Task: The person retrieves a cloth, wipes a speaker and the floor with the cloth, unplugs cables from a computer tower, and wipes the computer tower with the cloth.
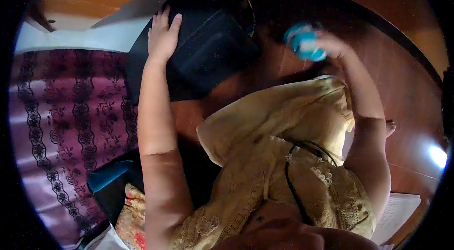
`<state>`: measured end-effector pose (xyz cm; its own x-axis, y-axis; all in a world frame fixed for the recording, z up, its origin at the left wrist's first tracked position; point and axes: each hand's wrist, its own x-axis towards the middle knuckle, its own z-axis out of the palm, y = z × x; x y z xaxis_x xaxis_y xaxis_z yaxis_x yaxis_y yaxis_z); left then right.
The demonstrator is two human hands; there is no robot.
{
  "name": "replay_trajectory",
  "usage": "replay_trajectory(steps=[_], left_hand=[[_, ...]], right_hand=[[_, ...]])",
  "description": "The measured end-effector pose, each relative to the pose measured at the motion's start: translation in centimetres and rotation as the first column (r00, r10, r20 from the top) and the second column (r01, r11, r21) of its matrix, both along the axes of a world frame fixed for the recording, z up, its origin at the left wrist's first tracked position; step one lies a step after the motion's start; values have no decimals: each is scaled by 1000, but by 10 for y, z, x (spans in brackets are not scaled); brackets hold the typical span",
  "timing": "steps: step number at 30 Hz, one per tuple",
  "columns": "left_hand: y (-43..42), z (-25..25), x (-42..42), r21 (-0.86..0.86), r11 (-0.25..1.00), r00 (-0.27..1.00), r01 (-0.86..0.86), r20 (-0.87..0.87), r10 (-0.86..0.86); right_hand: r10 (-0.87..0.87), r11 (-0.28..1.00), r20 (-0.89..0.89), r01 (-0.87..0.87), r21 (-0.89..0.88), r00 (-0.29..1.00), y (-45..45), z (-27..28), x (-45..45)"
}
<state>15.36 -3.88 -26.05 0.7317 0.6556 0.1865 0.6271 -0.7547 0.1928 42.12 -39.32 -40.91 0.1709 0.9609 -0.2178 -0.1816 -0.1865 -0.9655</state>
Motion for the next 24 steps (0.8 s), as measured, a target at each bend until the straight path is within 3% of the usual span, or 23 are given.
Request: replay_trajectory(steps=[1,2,4,5,6,7,9,10,11,13,15,17,18,20,21,23,24], left_hand=[[2,-2,-1,-7,1000,1000,-1,4,1],[5,-4,-1,9,1000,1000,2,4,-2],[7,-6,-1,26,1000,1000,5,6,-6],[7,-6,-1,25,1000,1000,5,9,-6],[7,-6,-2,24,1000,1000,5,9,-5],[6,-5,-2,26,1000,1000,7,8,-7],[3,-4,-2,36,999,1000,-3,-2,3],[6,-4,-1,39,999,1000,4,-5,-4],[10,-7,-2,36,999,1000,12,-4,-12],[11,-8,-1,31,999,1000,24,-3,-24],[7,-5,-1,29,1000,1000,4,-7,-4],[2,-1,0,22,1000,1000,-9,-10,9],[-1,0,0,16,1000,1000,-21,-18,21],[-4,0,0,9,1000,1000,-20,-9,20],[-4,0,0,2,1000,1000,-19,3,19],[-2,1,-1,1,1000,1000,-7,-2,7],[-1,1,-1,-7,1000,1000,5,-1,-5]], right_hand=[[200,978,166,-187,-90,966,9,-2,-12],[189,982,309,-180,-57,932,17,-7,-37],[55,998,407,-55,-12,912,34,-50,-68],[41,998,638,-1,-63,769,43,-60,-78],[36,998,728,10,-59,685,48,-62,-88],[33,998,727,12,-57,686,55,-77,-98],[-80,989,814,-53,135,576,67,-100,-115],[61,987,765,-152,49,641,72,-101,-112],[56,988,762,-146,51,646,79,-102,-111],[-105,989,721,151,1,685,94,-91,-106],[-376,918,768,322,233,517,113,-78,-84],[-558,819,760,373,437,333,137,-54,-61],[-557,819,759,372,437,336,147,-59,-46],[-374,908,886,-86,410,274,167,-68,-17],[-380,906,882,-81,416,278,173,-66,-13],[-137,980,903,-78,184,408,183,-61,-6],[-138,980,903,-78,185,407,185,-57,-3]])
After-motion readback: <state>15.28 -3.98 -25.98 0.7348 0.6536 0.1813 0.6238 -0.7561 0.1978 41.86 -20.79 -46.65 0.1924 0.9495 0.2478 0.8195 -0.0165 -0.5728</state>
